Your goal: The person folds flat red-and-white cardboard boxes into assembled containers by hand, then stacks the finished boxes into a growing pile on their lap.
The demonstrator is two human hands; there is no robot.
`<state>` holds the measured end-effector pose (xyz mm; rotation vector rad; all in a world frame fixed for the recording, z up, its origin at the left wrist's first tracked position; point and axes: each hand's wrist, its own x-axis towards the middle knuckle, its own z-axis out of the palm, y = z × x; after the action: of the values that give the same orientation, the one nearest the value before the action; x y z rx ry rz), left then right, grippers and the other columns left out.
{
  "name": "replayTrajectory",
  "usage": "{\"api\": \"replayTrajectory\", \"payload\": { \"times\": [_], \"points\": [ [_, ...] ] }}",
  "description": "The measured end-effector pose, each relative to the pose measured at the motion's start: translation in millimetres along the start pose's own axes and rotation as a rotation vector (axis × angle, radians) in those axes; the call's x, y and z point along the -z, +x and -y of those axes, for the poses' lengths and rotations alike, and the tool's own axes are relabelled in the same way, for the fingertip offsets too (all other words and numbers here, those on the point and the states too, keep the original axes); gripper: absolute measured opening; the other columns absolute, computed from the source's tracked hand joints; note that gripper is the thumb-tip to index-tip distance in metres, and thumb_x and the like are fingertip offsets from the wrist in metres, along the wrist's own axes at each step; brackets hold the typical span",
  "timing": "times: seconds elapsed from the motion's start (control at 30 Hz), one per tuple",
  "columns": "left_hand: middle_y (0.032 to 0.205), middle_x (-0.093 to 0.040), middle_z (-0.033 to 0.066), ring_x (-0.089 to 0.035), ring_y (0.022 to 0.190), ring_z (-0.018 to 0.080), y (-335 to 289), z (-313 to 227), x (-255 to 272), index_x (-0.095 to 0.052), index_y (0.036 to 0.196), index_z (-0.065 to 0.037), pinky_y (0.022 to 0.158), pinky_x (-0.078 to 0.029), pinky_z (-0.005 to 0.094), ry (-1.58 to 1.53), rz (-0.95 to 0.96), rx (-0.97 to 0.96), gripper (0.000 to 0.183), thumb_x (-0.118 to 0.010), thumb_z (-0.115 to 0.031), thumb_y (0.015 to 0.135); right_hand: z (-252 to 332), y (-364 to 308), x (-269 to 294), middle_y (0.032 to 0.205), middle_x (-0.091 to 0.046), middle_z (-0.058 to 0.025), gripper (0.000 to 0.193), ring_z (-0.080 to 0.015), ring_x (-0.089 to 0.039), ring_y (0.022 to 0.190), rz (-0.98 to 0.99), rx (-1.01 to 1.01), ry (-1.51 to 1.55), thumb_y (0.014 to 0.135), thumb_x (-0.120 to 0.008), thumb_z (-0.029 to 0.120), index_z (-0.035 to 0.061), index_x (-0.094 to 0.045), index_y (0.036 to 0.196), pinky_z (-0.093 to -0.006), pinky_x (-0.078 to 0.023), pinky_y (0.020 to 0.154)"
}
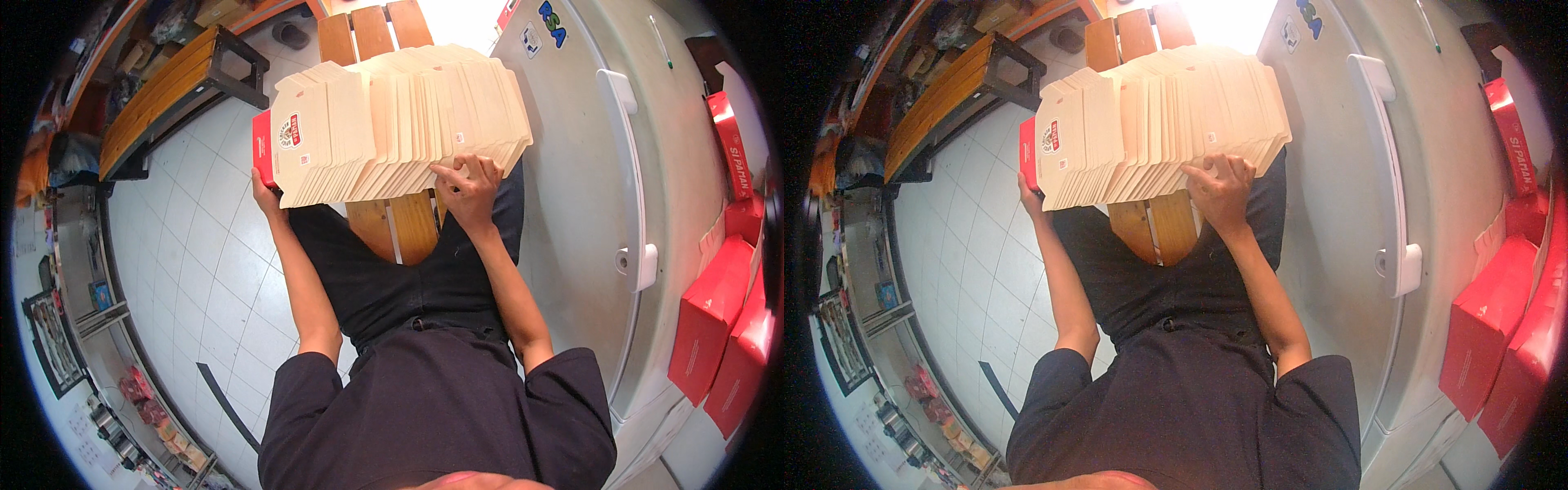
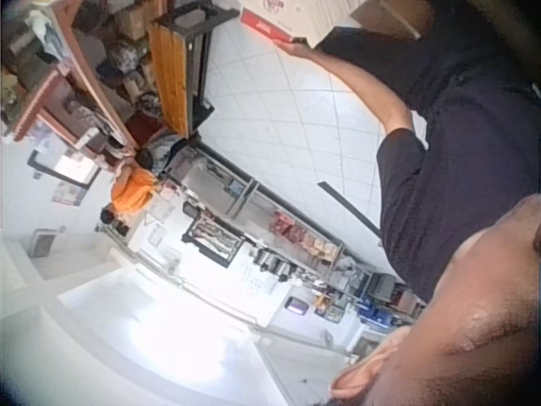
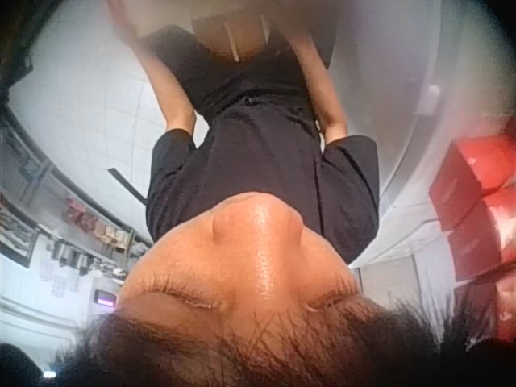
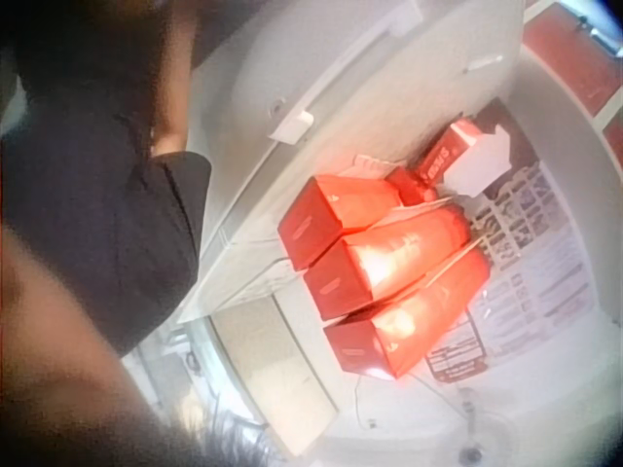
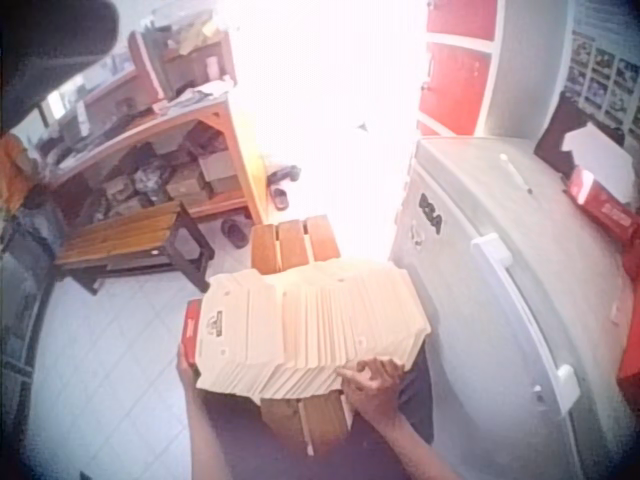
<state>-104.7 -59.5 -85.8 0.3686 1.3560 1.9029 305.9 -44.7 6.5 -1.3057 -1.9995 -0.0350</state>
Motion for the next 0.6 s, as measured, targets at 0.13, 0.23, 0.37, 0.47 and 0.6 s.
{"api": "replayTrajectory", "payload": {
  "times": [0.13,0.23,0.37,0.47,0.6],
  "points": [
    [0.110,-0.068,0.0140,-0.068,0.095,0.0213,3,2,6,-0.058,0.122,0.003,0.083,-0.054,0.0339,0.005,0.006,-0.003,0.049,-0.050,-0.043,0.105,7,3,3,0.089,-0.052,0.0059,0.015,-0.0171,-0.048,0.094,0.027,-0.062,0.037,0.071,-0.082,0.028,0.0264,-0.080,0.086,-0.0395,-0.032,0.090],
    [0.110,-0.068,0.0141,-0.068,0.095,0.0217,4,2,7,-0.058,0.122,0.003,0.083,-0.054,0.0339,0.006,0.012,0.006,0.049,-0.051,-0.043,0.105,12,5,3,0.087,-0.056,0.0065,0.014,-0.0175,-0.048,0.096,0.020,-0.116,0.024,0.073,-0.083,0.037,0.0243,-0.079,0.078,-0.0436,-0.031,0.091],
    [0.110,-0.068,0.0140,-0.068,0.096,0.0222,0,0,-1,-0.057,0.123,0.003,0.084,-0.054,0.0343,0.016,-0.015,0.000,0.050,-0.051,-0.043,0.105,14,8,-4,0.087,-0.061,0.0066,0.019,-0.0182,-0.049,0.097,0.025,-0.154,-0.021,0.072,-0.085,0.042,0.0233,-0.078,0.073,-0.0477,-0.030,0.091],
    [0.109,-0.068,0.0139,-0.068,0.096,0.0223,3,1,3,-0.057,0.123,0.003,0.083,-0.054,0.0346,-0.023,-0.003,0.004,0.049,-0.051,-0.043,0.105,15,9,-7,0.088,-0.062,0.0062,0.021,-0.0185,-0.049,0.098,0.026,-0.155,-0.037,0.071,-0.085,0.042,0.0229,-0.077,0.071,-0.0487,-0.029,0.090],
    [0.108,-0.068,0.0137,-0.068,0.095,0.0217,1,1,2,-0.057,0.123,0.002,0.082,-0.054,0.0341,-0.003,-0.004,-0.007,0.048,-0.051,-0.042,0.105,14,8,-11,0.088,-0.061,0.0056,0.021,-0.0185,-0.049,0.097,0.037,-0.147,-0.091,0.072,-0.085,0.042,0.0228,-0.076,0.071,-0.0487,-0.030,0.090]
  ]
}}
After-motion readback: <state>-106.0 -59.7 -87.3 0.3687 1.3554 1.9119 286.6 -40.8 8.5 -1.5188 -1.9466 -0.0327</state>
